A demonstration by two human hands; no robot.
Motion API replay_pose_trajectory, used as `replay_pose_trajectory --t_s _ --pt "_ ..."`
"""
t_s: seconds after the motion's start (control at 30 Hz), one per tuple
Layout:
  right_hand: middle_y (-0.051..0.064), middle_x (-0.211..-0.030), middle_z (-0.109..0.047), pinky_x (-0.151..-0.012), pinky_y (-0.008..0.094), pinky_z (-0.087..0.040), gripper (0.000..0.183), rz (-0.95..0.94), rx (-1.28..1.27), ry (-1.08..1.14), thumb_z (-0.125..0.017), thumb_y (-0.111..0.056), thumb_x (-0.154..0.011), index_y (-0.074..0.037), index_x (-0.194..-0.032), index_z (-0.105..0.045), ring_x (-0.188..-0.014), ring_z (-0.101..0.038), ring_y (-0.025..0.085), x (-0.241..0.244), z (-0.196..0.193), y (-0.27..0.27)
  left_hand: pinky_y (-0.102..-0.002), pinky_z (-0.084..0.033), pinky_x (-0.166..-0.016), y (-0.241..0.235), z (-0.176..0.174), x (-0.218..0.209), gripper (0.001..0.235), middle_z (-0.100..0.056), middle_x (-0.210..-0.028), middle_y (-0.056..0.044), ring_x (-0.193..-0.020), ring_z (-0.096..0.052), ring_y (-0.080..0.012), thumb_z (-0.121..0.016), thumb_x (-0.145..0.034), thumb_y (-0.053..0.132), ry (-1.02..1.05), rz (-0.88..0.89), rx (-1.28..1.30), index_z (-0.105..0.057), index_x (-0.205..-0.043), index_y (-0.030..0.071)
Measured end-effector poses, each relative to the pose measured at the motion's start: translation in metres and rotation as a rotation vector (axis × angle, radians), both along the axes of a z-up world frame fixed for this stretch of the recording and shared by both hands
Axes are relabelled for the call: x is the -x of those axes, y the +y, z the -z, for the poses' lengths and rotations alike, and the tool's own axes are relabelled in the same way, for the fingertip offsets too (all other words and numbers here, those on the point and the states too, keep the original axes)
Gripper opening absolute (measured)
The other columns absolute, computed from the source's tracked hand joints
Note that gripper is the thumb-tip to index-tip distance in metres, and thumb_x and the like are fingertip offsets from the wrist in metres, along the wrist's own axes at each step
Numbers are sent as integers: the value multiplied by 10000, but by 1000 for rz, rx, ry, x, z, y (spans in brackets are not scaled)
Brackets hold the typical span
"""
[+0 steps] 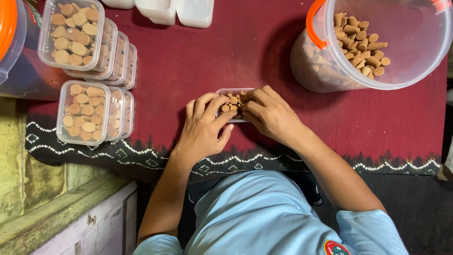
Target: The person sorts small, cone-shaped snacks from a large plastic bucket into smaller rectangular plastic containers. They use both hands to pick up the snacks and place them into the containers, which are stacked on the table.
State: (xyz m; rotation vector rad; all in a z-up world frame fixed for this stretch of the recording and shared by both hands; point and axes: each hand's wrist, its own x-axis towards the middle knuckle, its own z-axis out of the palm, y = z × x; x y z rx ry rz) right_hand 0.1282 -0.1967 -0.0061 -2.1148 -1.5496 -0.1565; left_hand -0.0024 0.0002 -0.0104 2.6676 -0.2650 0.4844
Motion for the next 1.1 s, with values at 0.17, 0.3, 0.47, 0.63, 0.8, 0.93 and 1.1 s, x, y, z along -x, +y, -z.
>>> replay_pose_trajectory --t_s 0.17,0.3,0.47,0.63,0.8,0.93,1.1 --pt "102 -1025 -623 -778 396 -521 139 -5 10 -82 -771 -142 -884 -74 -887 -650 -977 -613 314 -1 2 0 -487 -358 -994 0 6 -1 278 -572 -1290 -60 -1326 -462 -323 -683 -884 271 -6 -3 -7 -699 -1143 172" --pt "106 -1019 -616 -752 392 -515 135 -1 -8 -89 -752 -151 -897 -73 -859 -648 -979 -616 320 1 0 1 -490 -365 -1003 0 9 -1 302 -566 -1301 -64 -1331 -460 -331 -691 -878 268 -5 9 34 -693 -1164 174" --pt "116 -986 -602 -731 401 -514 138 -21 -64 -58 -731 -150 -930 -67 -863 -643 -943 -624 335 -1 -4 -4 -486 -368 -1004 5 4 0 280 -572 -1291 -51 -1335 -465 -323 -679 -898 270 -5 8 72 -698 -1165 186" --pt "120 -984 -624 -748 407 -537 112 -7 -134 -59 -717 -112 -956 -61 -875 -660 -922 -652 337 -1 -38 -14 -469 -388 -967 14 7 -6 229 -586 -1276 -52 -1302 -487 -325 -683 -903 247 -65 5 97 -712 -1119 180" --pt "130 -1008 -666 -827 417 -563 65 26 -152 -148 -712 -119 -961 -63 -929 -712 -917 -677 341 -6 -77 -49 -428 -431 -884 34 -9 -21 111 -642 -1155 -33 -1157 -586 -303 -643 -969 181 -250 -45 115 -744 -1013 169" --pt "154 -979 -702 -787 449 -568 99 86 -242 -164 -652 -86 -954 -38 -927 -735 -851 -687 364 -14 -117 -84 -391 -444 -862 34 -55 -37 188 -658 -1040 6 -1064 -625 -263 -647 -1015 226 -334 -13 125 -703 -852 151" --pt "150 -981 -696 -786 407 -456 143 511 -167 -378 -693 17 -1131 28 -989 -685 -866 -586 319 -77 -118 -144 -390 -392 -671 8 -83 -66 482 -483 -614 -60 -545 -450 -233 -409 -1111 268 -301 208 259 -438 -680 54"
